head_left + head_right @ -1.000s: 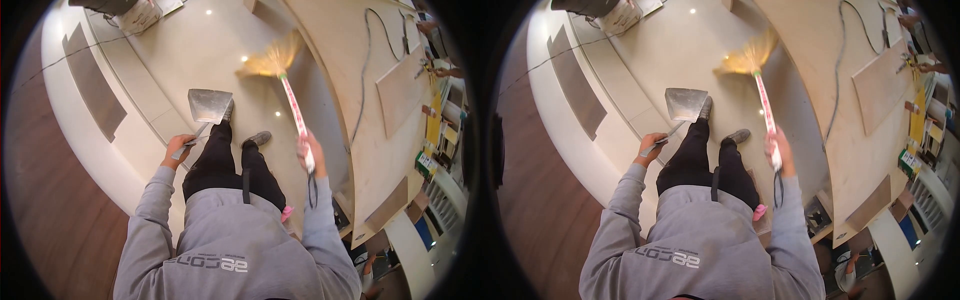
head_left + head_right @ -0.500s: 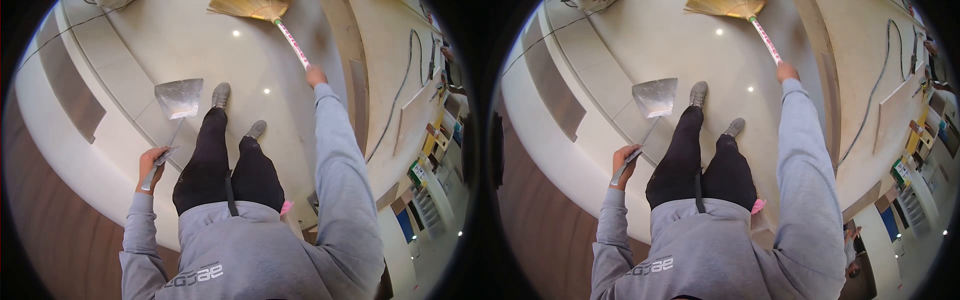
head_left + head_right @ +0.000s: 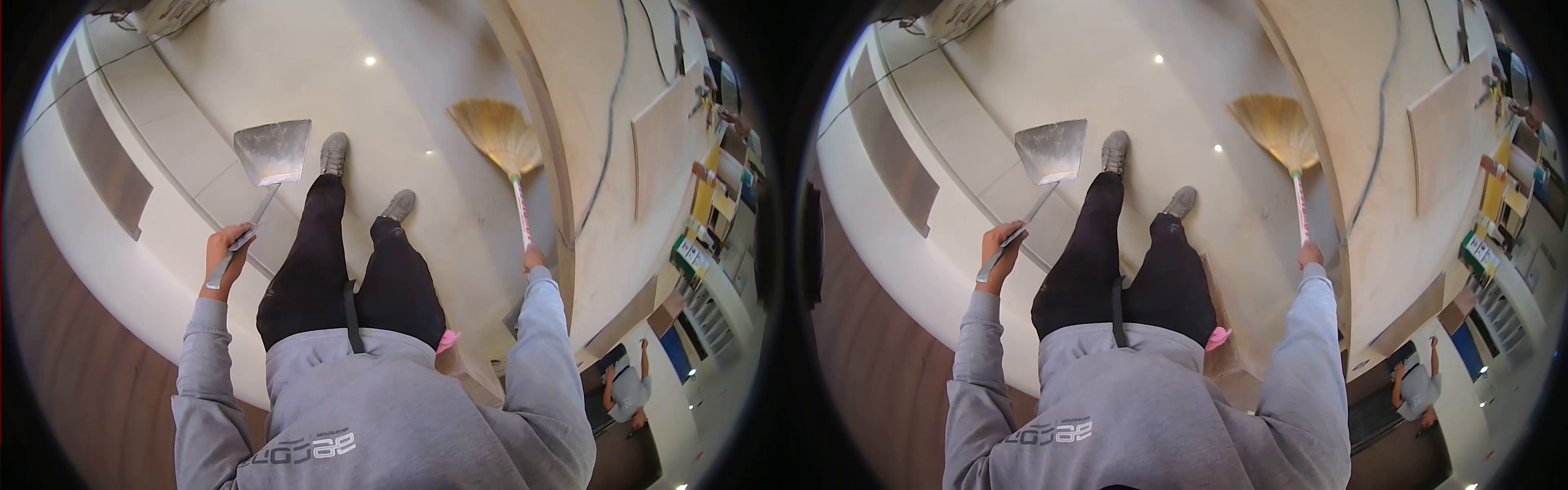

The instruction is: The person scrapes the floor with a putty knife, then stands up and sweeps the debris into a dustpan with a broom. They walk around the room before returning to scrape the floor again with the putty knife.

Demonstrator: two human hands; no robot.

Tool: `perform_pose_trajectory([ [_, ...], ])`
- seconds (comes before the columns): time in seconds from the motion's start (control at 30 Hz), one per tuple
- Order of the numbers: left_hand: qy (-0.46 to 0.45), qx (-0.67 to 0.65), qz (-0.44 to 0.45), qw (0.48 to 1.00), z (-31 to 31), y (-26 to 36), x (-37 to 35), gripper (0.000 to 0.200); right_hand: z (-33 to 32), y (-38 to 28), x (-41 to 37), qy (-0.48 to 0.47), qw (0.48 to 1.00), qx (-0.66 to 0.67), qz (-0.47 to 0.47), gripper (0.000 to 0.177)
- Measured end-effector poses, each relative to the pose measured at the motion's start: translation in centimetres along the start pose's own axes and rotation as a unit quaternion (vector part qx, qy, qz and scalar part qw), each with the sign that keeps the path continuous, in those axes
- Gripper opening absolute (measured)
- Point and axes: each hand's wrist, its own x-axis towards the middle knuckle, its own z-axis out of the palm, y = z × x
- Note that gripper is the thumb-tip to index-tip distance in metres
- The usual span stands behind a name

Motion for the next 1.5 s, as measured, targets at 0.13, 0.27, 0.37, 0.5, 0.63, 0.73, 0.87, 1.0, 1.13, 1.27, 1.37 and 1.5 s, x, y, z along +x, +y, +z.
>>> perform_pose_trajectory([
  [0.13, -0.004, 0.015, 0.030, 0.999, 2.0, 0.0, -1.1, 0.018, 1.9, 4.9, -7.3, -0.081, 0.988, 0.102, 0.079, 0.043],
  [0.27, -0.003, 0.011, 0.028, 1.000, 3.5, -1.3, -2.6, 0.020, 5.3, 3.7, -14.1, -0.066, 0.843, 0.491, 0.210, 0.036],
  [0.37, -0.023, 0.012, 0.031, 0.999, 4.6, -0.2, -3.1, 0.022, 3.1, -0.5, -20.8, -0.027, 0.762, 0.616, 0.196, 0.039],
  [0.5, -0.057, 0.040, 0.040, 0.997, 5.0, 2.7, -3.3, 0.024, -0.5, -5.8, -27.1, -0.008, 0.787, 0.603, 0.134, 0.047],
  [0.63, -0.082, 0.058, 0.070, 0.992, 4.2, 3.1, -2.8, 0.021, 3.8, -11.5, -22.8, 0.262, 0.821, 0.499, -0.087, 0.046],
  [0.73, -0.110, 0.095, 0.101, 0.984, 3.6, 5.0, -1.8, 0.019, -2.8, -15.1, -21.1, 0.093, 0.903, 0.419, -0.019, 0.043],
  [0.87, -0.132, 0.125, 0.114, 0.977, 2.5, 6.7, -0.4, 0.017, -2.4, -18.8, -17.6, 0.097, 0.948, 0.301, -0.044, 0.045],
  [1.0, -0.104, 0.131, 0.182, 0.969, 1.0, 8.3, -0.8, 0.017, 6.1, -17.8, -16.6, 0.046, 0.960, 0.272, -0.049, 0.046],
  [1.13, -0.054, 0.182, 0.132, 0.973, 0.7, 11.2, -3.4, 0.017, 16.0, -9.3, -18.6, 0.009, 0.977, 0.215, -0.013, 0.051],
  [1.27, 0.009, 0.195, 0.147, 0.970, 2.1, 11.9, -6.1, 0.018, 21.7, 1.0, -20.3, -0.047, 0.985, 0.155, 0.053, 0.053],
  [1.37, 0.022, 0.208, 0.168, 0.963, 3.5, 12.4, -7.2, 0.020, 23.9, 6.3, -21.0, -0.059, 0.985, 0.116, 0.109, 0.047],
  [1.5, -0.012, 0.223, 0.161, 0.961, 4.8, 13.1, -7.7, 0.019, 26.2, 11.5, -20.7, -0.011, 0.974, 0.113, 0.193, 0.032],
])
